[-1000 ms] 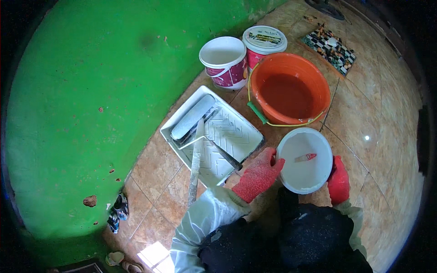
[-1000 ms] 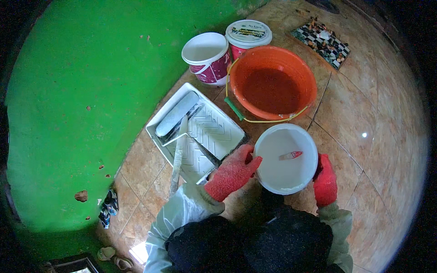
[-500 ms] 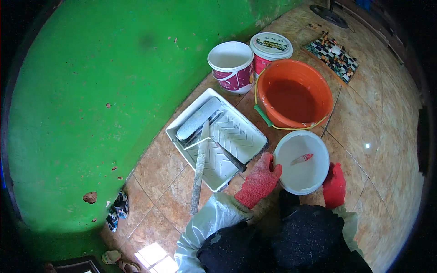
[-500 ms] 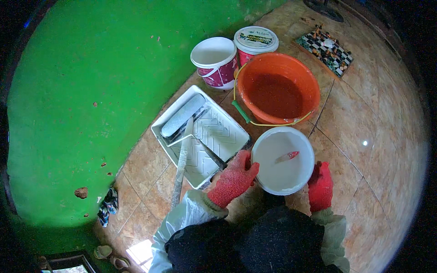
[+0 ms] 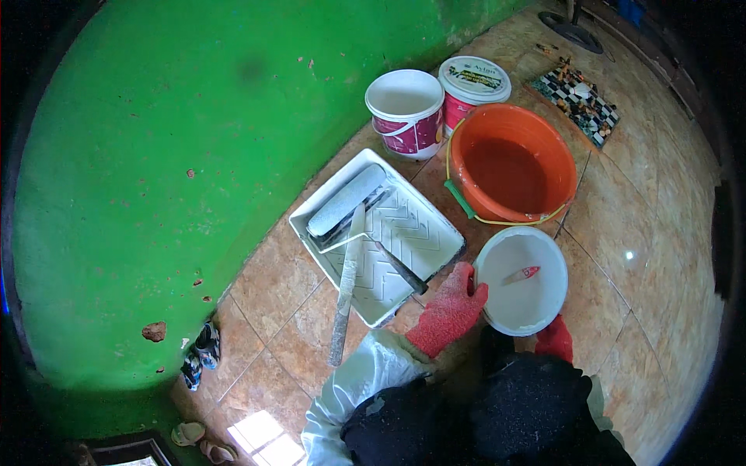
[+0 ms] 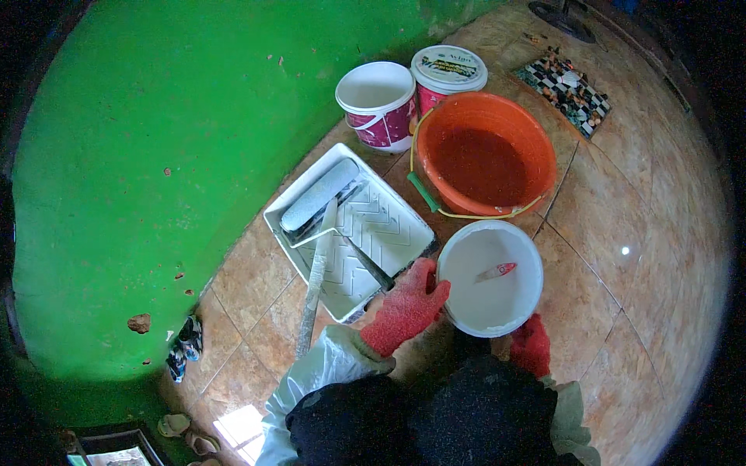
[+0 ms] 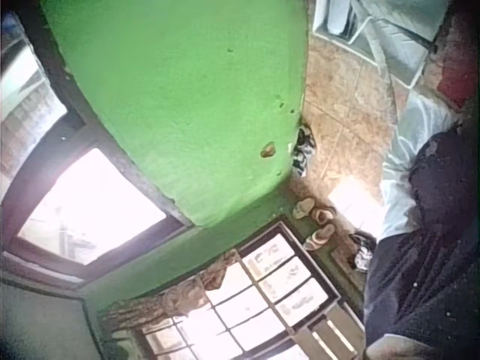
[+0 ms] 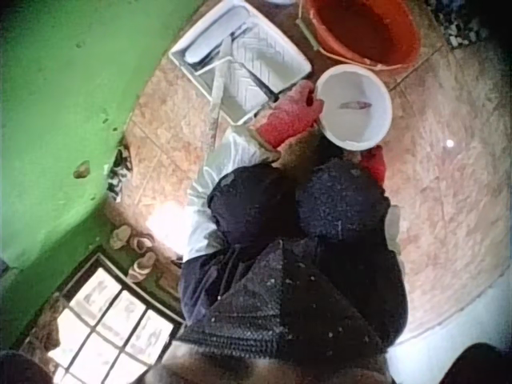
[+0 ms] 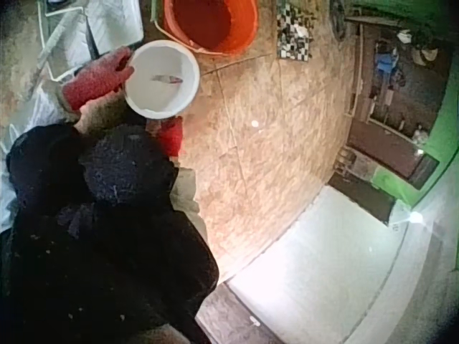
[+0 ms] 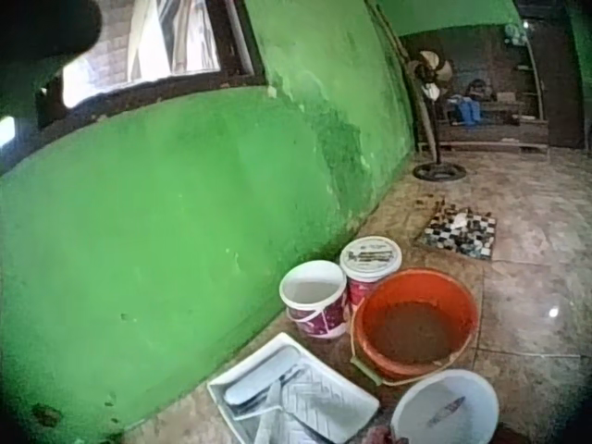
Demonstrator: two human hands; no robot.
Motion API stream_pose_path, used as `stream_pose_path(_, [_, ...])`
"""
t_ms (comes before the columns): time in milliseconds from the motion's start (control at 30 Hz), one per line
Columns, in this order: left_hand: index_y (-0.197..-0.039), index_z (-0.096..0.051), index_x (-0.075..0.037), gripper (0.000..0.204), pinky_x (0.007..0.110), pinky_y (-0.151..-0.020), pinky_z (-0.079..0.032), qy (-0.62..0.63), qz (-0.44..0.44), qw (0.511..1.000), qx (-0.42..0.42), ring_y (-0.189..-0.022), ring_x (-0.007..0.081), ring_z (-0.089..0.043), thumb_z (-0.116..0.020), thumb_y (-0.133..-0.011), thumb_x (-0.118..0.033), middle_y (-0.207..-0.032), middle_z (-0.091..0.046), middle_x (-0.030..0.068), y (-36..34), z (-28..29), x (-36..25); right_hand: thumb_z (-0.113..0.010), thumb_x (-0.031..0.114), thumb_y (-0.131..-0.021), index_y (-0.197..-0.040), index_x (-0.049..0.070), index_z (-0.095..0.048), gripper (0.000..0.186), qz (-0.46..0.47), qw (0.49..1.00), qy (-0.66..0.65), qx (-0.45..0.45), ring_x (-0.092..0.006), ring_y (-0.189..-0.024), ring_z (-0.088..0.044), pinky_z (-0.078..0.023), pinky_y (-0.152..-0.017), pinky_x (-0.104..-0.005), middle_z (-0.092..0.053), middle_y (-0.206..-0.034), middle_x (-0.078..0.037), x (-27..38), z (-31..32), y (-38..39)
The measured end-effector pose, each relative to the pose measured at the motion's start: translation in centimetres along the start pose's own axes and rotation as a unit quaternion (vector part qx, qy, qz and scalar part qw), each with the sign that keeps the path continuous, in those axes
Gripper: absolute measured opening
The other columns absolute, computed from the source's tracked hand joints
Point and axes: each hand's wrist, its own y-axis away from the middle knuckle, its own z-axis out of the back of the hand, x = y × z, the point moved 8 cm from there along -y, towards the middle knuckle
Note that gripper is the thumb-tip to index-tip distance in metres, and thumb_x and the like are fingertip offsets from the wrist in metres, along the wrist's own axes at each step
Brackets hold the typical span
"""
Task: The person stirs white paint in a bucket using a scraper and then pours the paint into a roller tray, subsequently coating a paint roller in the tray.
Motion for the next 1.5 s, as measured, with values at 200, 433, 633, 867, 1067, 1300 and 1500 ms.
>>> stream_pose_path(200, [-0.103,-0.047,0.001,0.029,0.030,-0.048,-0.046,0.023,-0.010,1.000,-0.013,-0.054,0.0162,-0.057,-0.057,-0.086,-0.021,-0.074,-0.056,0.0109,0.0,-0.3,0.9,-0.059,0.008,-0.083,-0.125,0.002,-0.044,0.045,-0.046,0.970,-0.201,0.129,-0.0223,-0.108,-0.051,-0.040,-0.091,-0.0318,-0.054,-0.115,-0.010,-0.3,-4.6,1.8])
stream_pose_path(433, [-0.106,-0.048,0.001,0.034,0.034,-0.055,-0.048,-0.027,-0.004,1.000,-0.006,-0.060,0.0204,-0.060,-0.057,-0.086,-0.025,-0.078,-0.058,0.0139,0.5,0.9,-1.1,-0.058,0.009,-0.084,-0.128,0.003,-0.041,0.048,-0.117,0.957,-0.226,0.137,-0.0219,-0.110,-0.050,-0.040,-0.090,-0.0325,-0.052,-0.120,-0.010,0.4,-6.3,0.9])
stream_pose_path(633, [-0.104,-0.048,0.002,0.034,0.034,-0.055,-0.048,0.009,-0.009,1.000,0.002,-0.061,0.0206,-0.061,-0.058,-0.085,-0.025,-0.077,-0.058,0.0142,0.2,0.5,-0.2,-0.056,0.010,-0.085,-0.131,0.003,-0.039,0.050,-0.161,0.958,-0.215,0.103,-0.0216,-0.111,-0.049,-0.041,-0.089,-0.0332,-0.049,-0.124,-0.011,-0.9,-4.4,0.3])
stream_pose_path(867, [-0.100,-0.048,0.001,0.031,0.033,-0.049,-0.048,0.002,-0.024,1.000,0.011,-0.054,0.0190,-0.059,-0.059,-0.085,-0.024,-0.071,-0.057,0.0116,-0.1,-0.1,-0.7,-0.047,0.013,-0.089,-0.136,0.006,-0.032,0.050,-0.037,0.979,-0.132,-0.150,-0.0217,-0.117,-0.046,-0.042,-0.080,-0.0313,-0.041,-0.135,-0.009,-5.7,3.5,1.2])
stream_pose_path(1067, [-0.101,-0.048,0.000,0.031,0.032,-0.049,-0.047,0.022,-0.010,0.999,-0.027,-0.057,0.0181,-0.059,-0.059,-0.084,-0.024,-0.071,-0.057,0.0111,0.0,0.0,1.4,-0.036,0.022,-0.093,-0.138,0.006,-0.026,0.049,-0.098,0.840,-0.453,-0.283,-0.0212,-0.123,-0.041,-0.035,-0.068,-0.0198,-0.035,-0.140,-0.005,3.7,6.1,0.0])
stream_pose_path(1300, [-0.103,-0.048,-0.001,0.033,0.032,-0.050,-0.047,-0.003,-0.029,0.999,-0.019,-0.058,0.0181,-0.059,-0.060,-0.084,-0.025,-0.074,-0.057,0.0118,0.1,0.3,-0.2,-0.042,0.027,-0.092,-0.133,0.005,-0.035,0.047,-0.026,0.830,-0.520,-0.200,-0.0174,-0.109,-0.050,-0.036,-0.061,-0.0192,-0.043,-0.133,-0.008,-1.9,5.1,-3.3])
stream_pose_path(1500, [-0.105,-0.048,-0.001,0.034,0.033,-0.052,-0.048,0.027,-0.004,1.000,-0.012,-0.057,0.0195,-0.059,-0.059,-0.085,-0.026,-0.075,-0.057,0.0127,0.0,0.1,1.2,-0.046,0.028,-0.091,-0.130,0.007,-0.041,0.044,-0.048,0.801,-0.491,-0.339,-0.0072,-0.071,-0.052,-0.035,-0.055,-0.0178,-0.052,-0.123,-0.010,5.4,5.4,-1.3])
